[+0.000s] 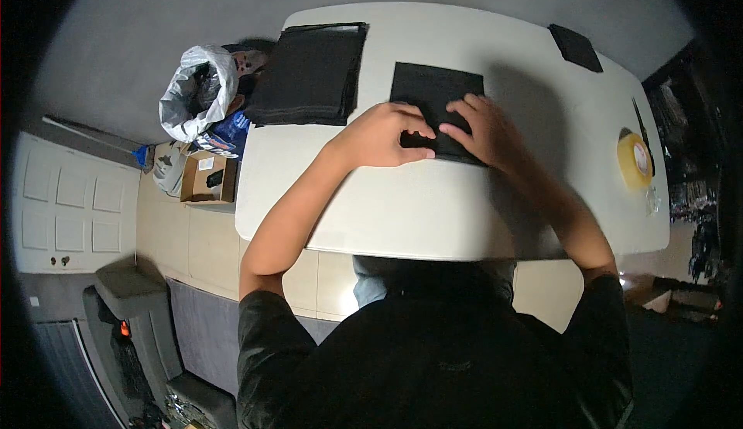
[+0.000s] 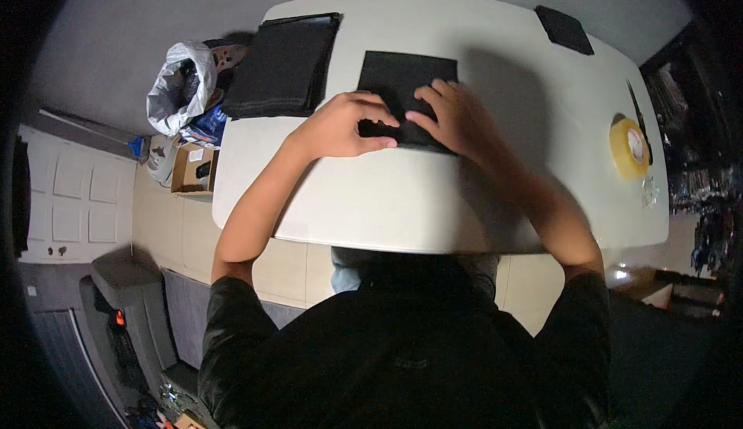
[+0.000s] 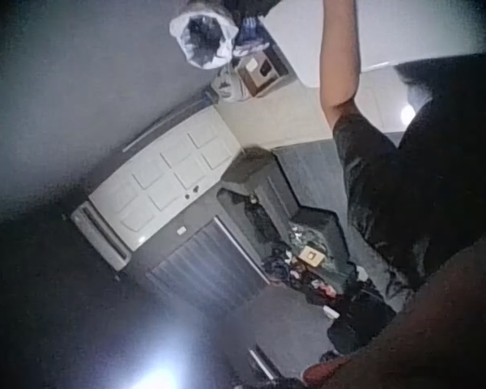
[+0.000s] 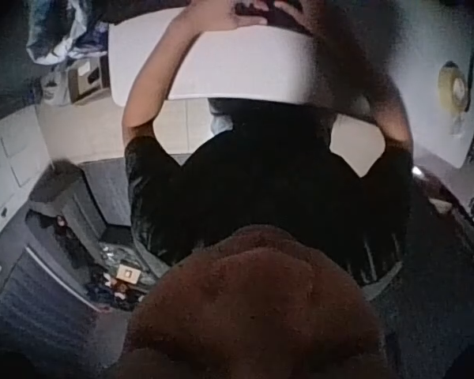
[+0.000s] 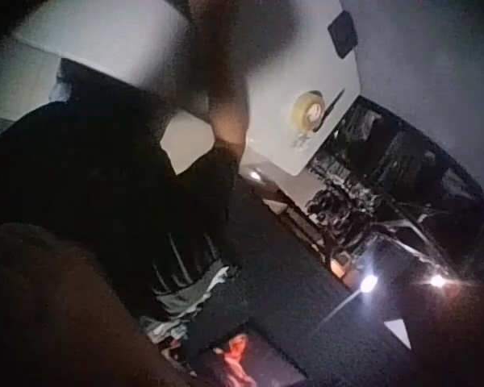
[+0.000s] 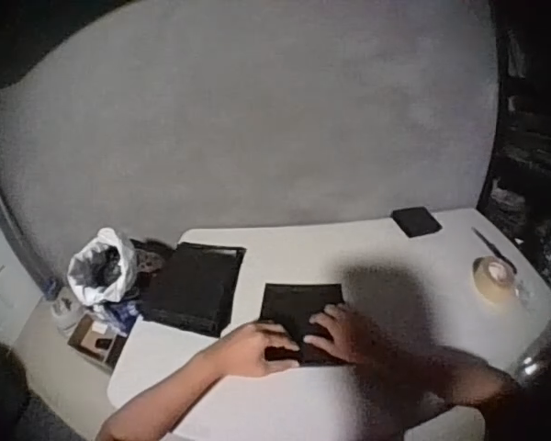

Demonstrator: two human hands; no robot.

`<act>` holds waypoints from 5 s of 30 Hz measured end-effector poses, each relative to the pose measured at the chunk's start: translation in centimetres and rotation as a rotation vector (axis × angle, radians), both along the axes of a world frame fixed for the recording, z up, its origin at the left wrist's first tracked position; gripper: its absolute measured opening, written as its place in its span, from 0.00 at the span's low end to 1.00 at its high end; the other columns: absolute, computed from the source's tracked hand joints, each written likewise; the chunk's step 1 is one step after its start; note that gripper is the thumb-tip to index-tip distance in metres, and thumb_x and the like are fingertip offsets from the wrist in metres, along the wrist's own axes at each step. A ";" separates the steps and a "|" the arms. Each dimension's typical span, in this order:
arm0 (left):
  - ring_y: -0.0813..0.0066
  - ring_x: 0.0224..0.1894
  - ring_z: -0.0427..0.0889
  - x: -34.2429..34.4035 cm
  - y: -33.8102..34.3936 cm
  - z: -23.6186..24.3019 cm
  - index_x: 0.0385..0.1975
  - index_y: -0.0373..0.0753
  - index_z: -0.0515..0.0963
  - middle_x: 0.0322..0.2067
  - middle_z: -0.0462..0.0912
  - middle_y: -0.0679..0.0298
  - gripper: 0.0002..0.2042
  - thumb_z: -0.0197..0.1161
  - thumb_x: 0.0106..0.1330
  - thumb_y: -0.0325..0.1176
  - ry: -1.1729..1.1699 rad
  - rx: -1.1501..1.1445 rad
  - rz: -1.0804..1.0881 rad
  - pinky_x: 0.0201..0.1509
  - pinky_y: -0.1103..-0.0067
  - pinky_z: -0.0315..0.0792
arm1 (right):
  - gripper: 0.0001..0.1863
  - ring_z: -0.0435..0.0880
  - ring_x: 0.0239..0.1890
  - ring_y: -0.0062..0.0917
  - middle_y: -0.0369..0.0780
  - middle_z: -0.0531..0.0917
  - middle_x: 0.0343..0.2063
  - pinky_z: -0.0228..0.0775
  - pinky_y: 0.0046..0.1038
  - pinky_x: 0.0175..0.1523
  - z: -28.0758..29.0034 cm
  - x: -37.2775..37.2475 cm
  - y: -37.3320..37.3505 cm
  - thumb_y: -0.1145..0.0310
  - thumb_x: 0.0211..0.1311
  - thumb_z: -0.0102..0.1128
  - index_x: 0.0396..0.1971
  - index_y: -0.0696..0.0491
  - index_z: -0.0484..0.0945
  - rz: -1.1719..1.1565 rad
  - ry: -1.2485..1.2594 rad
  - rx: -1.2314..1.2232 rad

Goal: Packing items into small black poly mailers and sealing them.

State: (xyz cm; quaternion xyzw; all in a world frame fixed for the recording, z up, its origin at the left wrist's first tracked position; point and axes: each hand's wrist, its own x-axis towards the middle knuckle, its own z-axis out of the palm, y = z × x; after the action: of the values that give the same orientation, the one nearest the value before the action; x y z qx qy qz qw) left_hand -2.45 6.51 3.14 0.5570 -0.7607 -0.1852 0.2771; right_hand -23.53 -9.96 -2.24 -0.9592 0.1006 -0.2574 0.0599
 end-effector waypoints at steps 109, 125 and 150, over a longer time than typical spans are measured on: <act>0.79 0.46 0.85 4.6 -6.5 15.1 0.57 0.31 0.83 0.46 0.89 0.61 0.13 0.61 0.77 0.28 0.615 -0.347 0.428 0.55 0.81 0.78 | 0.31 0.89 0.39 0.34 0.44 0.88 0.37 0.81 0.38 0.50 11.1 -2.8 -9.8 0.49 0.56 0.78 0.46 0.62 0.83 0.107 -0.379 1.090; 0.82 0.43 0.82 2.2 -6.5 14.6 0.55 0.34 0.85 0.43 0.90 0.62 0.14 0.60 0.79 0.33 0.355 -0.388 0.350 0.51 0.81 0.77 | 0.17 0.89 0.43 0.28 0.40 0.89 0.43 0.81 0.34 0.57 12.1 -3.3 -8.6 0.63 0.71 0.66 0.51 0.59 0.83 0.232 -0.556 1.765; 0.75 0.45 0.73 -3.5 -9.3 8.4 0.48 0.37 0.76 0.40 0.77 0.66 0.31 0.70 0.66 0.63 0.819 -0.010 -0.365 0.52 0.73 0.67 | 0.13 0.87 0.46 0.35 0.47 0.85 0.41 0.82 0.39 0.56 4.2 -4.7 -10.5 0.67 0.69 0.66 0.47 0.58 0.81 0.962 -1.041 1.188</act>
State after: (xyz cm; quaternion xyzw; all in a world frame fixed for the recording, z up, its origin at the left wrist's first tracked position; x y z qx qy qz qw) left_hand -5.96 -2.84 11.54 0.2928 -0.6751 -0.4326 0.5210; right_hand -28.23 -20.43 1.94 -0.4728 -0.2327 -0.5096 0.6802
